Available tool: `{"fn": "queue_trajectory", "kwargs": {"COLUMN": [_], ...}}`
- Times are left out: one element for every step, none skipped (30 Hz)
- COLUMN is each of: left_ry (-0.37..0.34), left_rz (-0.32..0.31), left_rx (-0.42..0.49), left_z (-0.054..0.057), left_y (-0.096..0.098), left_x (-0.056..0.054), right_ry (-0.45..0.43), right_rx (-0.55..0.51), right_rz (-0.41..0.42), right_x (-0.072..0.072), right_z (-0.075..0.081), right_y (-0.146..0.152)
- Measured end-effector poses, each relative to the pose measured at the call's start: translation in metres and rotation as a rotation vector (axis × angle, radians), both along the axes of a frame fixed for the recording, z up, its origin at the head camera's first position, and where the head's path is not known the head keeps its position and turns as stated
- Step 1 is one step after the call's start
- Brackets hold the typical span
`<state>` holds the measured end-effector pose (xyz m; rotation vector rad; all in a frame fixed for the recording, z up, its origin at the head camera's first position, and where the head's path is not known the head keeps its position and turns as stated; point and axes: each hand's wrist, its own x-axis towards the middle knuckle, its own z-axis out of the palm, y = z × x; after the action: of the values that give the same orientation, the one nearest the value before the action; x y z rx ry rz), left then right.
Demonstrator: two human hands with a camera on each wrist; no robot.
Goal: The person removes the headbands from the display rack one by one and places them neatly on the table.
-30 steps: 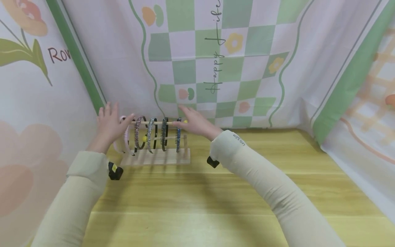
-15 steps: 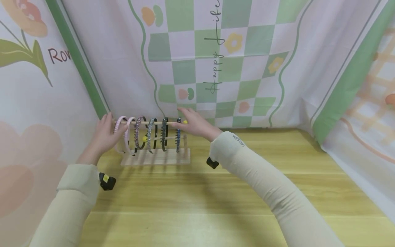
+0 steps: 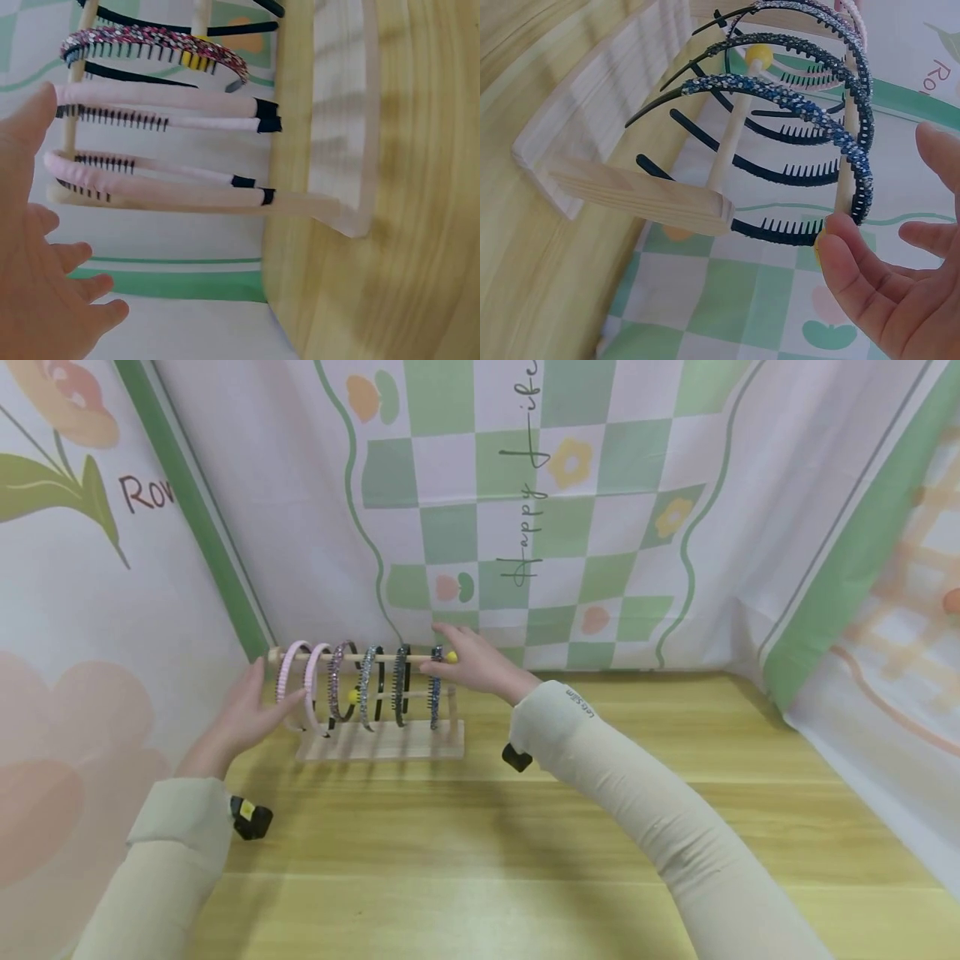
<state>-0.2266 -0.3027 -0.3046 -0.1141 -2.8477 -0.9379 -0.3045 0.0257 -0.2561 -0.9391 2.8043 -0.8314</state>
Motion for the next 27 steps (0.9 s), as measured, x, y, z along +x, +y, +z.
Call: {"fn": "queue_trajectory", "kwargs": {"left_ry": [-0.006,-0.014,-0.021,-0.029,-0.036,-0.045,-0.050,-0.057,-0.061,-0.056,-0.046,-0.028,-0.006,0.011,0.021,0.028,0.022,0.016,-0.002,-0.027,-0.048,-0.067,-0.076,-0.077,-0.084,-0.084,-0.084], "left_rz": [0.002,0.005,0.007,0.008,0.010,0.012,0.012,0.012,0.012,0.010,0.007,0.003,-0.005,-0.008,-0.012,-0.016,-0.018,-0.021,-0.021,-0.016,-0.015,-0.015,-0.015,-0.016,-0.016,-0.019,-0.022], "left_rx": [-0.004,-0.002,0.002,0.006,0.008,0.008,0.013,0.016,0.013,0.010,0.006,0.005,0.007,0.003,0.006,0.011,0.019,0.023,0.026,0.023,0.028,0.029,0.024,0.013,0.002,-0.011,-0.024], "left_z": [-0.002,-0.005,-0.007,-0.010,-0.013,-0.016,-0.019,-0.022,-0.026,-0.029,-0.032,-0.035,-0.039,-0.042,-0.044,-0.047,-0.049,-0.052,-0.054,-0.056,-0.059,-0.061,-0.064,-0.066,-0.068,-0.070,-0.071], "left_y": [-0.001,-0.002,-0.003,-0.004,-0.005,-0.006,-0.007,-0.007,-0.008,-0.009,-0.009,-0.010,-0.010,-0.011,-0.011,-0.011,-0.011,-0.011,-0.011,-0.011,-0.011,-0.011,-0.012,-0.012,-0.012,-0.011,-0.011], "left_x": [0.001,0.001,0.002,0.002,0.002,0.003,0.003,0.003,0.003,0.002,0.002,0.002,0.001,0.001,0.001,0.001,0.001,0.001,0.001,0.002,0.002,0.002,0.002,0.002,0.002,0.002,0.002], "right_ry": [-0.006,-0.014,-0.022,-0.030,-0.036,-0.041,-0.044,-0.048,-0.048,-0.049,-0.051,-0.054,-0.057,-0.068,-0.078,-0.089,-0.100,-0.110,-0.123,-0.134,-0.139,-0.146,-0.153,-0.161,-0.169,-0.177,-0.185], "right_rx": [-0.004,-0.009,-0.015,-0.022,-0.026,-0.032,-0.037,-0.043,-0.047,-0.053,-0.056,-0.061,-0.066,-0.076,-0.084,-0.094,-0.102,-0.114,-0.127,-0.138,-0.146,-0.156,-0.164,-0.174,-0.181,-0.188,-0.195], "right_rz": [0.001,0.003,0.006,0.009,0.012,0.014,0.018,0.020,0.022,0.022,0.021,0.021,0.019,0.017,0.015,0.012,0.009,0.008,0.007,0.006,0.004,0.001,0.000,-0.002,-0.006,-0.010,-0.013], "right_x": [0.000,-0.001,-0.001,-0.002,-0.002,-0.003,-0.004,-0.004,-0.005,-0.005,-0.006,-0.006,-0.007,-0.006,-0.006,-0.006,-0.006,-0.005,-0.005,-0.005,-0.005,-0.005,-0.005,-0.005,-0.005,-0.006,-0.006], "right_z": [-0.001,-0.002,-0.003,-0.003,-0.004,-0.005,-0.006,-0.007,-0.008,-0.008,-0.009,-0.009,-0.010,-0.010,-0.010,-0.010,-0.010,-0.010,-0.010,-0.010,-0.010,-0.011,-0.011,-0.011,-0.012,-0.012,-0.013], "right_y": [0.000,0.000,0.001,0.001,0.001,0.001,0.001,0.001,0.001,0.001,0.001,0.001,0.001,0.001,0.001,0.001,0.001,0.001,0.000,0.000,0.000,0.000,-0.001,-0.001,-0.001,-0.001,-0.001]}}
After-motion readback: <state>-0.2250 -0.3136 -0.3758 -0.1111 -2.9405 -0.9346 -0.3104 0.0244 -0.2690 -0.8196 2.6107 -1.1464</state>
